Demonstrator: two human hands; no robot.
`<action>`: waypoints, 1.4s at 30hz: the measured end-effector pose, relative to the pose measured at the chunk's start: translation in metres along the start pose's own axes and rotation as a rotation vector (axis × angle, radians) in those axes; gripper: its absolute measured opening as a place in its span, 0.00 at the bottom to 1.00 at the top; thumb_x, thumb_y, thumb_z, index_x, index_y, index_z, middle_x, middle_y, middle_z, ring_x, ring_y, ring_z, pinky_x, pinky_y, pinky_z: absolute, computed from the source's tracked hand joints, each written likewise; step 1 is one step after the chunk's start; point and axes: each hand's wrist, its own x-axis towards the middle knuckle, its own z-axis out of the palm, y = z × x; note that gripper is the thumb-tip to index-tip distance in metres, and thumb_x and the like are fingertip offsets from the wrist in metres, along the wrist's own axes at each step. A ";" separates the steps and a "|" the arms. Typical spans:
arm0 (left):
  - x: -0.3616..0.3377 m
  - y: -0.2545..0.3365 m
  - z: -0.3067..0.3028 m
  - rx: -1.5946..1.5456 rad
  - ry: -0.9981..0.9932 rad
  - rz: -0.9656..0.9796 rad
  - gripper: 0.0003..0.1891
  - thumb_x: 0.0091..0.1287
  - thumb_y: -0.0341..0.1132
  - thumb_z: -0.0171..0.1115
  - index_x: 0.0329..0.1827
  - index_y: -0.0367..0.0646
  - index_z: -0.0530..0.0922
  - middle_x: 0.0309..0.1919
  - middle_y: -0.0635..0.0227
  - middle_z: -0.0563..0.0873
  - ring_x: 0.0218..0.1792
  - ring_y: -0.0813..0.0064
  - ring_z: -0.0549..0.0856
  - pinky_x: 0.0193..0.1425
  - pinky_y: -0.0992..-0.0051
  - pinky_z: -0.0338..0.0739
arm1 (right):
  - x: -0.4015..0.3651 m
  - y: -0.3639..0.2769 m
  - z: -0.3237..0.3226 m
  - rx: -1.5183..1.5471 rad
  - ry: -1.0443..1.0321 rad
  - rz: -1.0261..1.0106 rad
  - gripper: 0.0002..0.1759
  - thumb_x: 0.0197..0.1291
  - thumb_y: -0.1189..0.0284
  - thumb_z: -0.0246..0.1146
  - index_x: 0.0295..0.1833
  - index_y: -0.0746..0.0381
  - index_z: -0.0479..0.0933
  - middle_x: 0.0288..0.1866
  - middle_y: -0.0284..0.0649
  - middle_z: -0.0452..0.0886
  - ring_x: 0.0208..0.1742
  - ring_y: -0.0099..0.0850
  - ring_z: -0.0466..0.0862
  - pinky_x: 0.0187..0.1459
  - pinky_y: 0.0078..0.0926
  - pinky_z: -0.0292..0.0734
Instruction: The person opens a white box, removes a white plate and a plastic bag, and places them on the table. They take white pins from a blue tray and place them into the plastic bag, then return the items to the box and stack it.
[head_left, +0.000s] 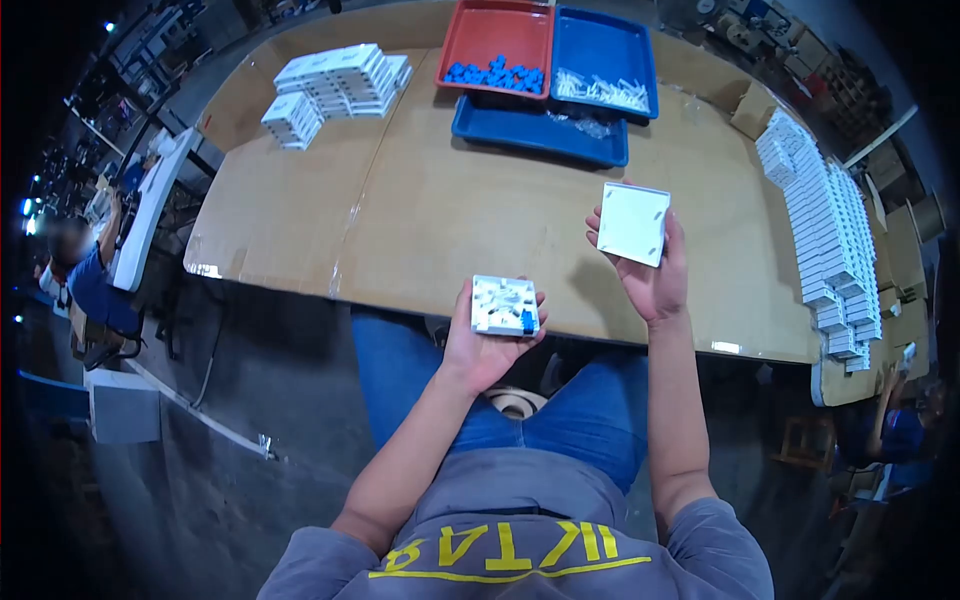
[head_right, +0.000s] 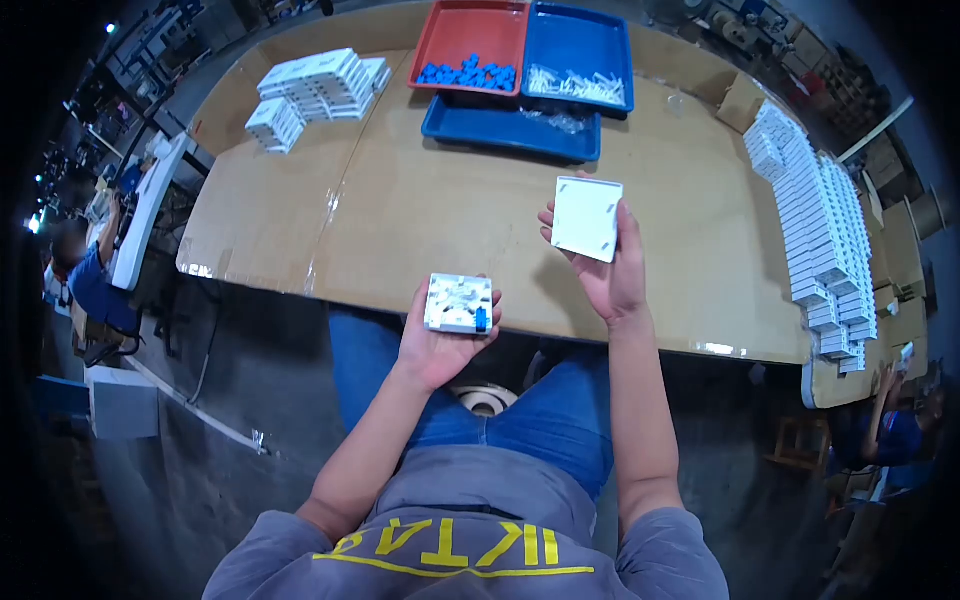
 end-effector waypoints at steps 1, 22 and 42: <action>0.001 -0.001 -0.002 0.007 -0.032 -0.012 0.40 0.82 0.66 0.40 0.78 0.39 0.70 0.67 0.49 0.81 0.61 0.52 0.84 0.63 0.54 0.82 | -0.003 0.012 -0.007 -0.057 -0.003 0.019 0.40 0.81 0.44 0.46 0.82 0.64 0.63 0.68 0.55 0.80 0.65 0.45 0.84 0.68 0.46 0.80; -0.008 -0.024 0.004 0.161 0.092 -0.096 0.36 0.83 0.67 0.33 0.79 0.51 0.67 0.71 0.56 0.77 0.68 0.56 0.80 0.68 0.47 0.80 | -0.038 0.078 0.008 -0.721 -0.295 0.188 0.23 0.76 0.67 0.65 0.71 0.64 0.79 0.60 0.41 0.86 0.58 0.27 0.83 0.62 0.27 0.78; -0.004 -0.022 0.000 0.077 0.047 -0.087 0.33 0.83 0.65 0.41 0.75 0.49 0.71 0.68 0.57 0.79 0.66 0.57 0.81 0.70 0.48 0.78 | -0.023 0.064 0.016 -0.822 -0.424 0.383 0.24 0.78 0.58 0.61 0.71 0.58 0.82 0.58 0.36 0.86 0.51 0.21 0.84 0.38 0.18 0.80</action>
